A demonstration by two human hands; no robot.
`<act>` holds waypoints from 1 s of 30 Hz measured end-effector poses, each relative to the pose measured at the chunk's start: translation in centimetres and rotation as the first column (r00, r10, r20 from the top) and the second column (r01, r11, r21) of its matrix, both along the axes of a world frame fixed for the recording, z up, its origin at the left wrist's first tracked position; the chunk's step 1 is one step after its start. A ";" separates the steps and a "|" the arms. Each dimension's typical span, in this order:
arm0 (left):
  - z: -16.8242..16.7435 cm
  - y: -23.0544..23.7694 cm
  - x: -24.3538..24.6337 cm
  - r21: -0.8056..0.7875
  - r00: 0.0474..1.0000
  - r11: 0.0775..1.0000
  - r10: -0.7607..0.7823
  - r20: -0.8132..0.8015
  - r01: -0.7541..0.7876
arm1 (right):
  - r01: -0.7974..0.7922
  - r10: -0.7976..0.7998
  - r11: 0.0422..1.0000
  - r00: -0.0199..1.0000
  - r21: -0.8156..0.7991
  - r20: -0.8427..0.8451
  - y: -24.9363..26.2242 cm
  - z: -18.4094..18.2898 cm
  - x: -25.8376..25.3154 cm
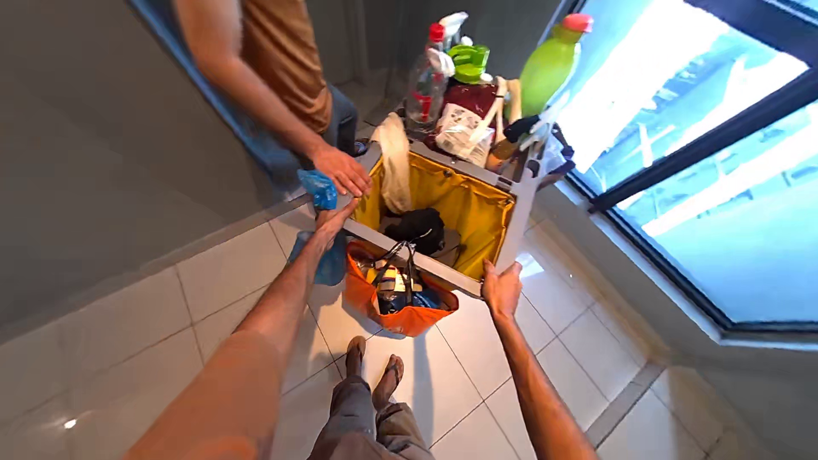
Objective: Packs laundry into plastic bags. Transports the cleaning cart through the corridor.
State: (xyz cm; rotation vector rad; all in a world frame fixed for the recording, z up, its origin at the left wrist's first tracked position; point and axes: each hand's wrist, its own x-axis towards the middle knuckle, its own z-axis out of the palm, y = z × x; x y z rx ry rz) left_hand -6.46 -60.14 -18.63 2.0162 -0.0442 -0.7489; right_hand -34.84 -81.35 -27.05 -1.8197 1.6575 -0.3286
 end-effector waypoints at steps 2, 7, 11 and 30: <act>-9.0 0.7 1.9 -0.052 0.973 0.996 0.076 0.219 -0.066 | -0.011 0.011 1.000 1.000 -0.027 0.011 1.1 -0.6 -0.7; -11.7 3.6 1.1 -0.014 0.982 0.987 0.158 0.100 -0.157 | -0.028 0.029 0.999 0.999 -0.043 0.029 4.4 -1.4 -2.8; -10.7 6.5 -1.0 -0.048 0.974 0.976 0.217 0.067 -0.214 | -0.036 0.039 0.998 0.998 -0.048 0.051 7.5 -1.4 -4.4; -10.8 32.6 -24.5 -0.043 0.905 0.912 0.410 0.113 -0.408 | -0.274 0.267 0.960 0.958 0.058 0.109 26.6 0.0 -23.9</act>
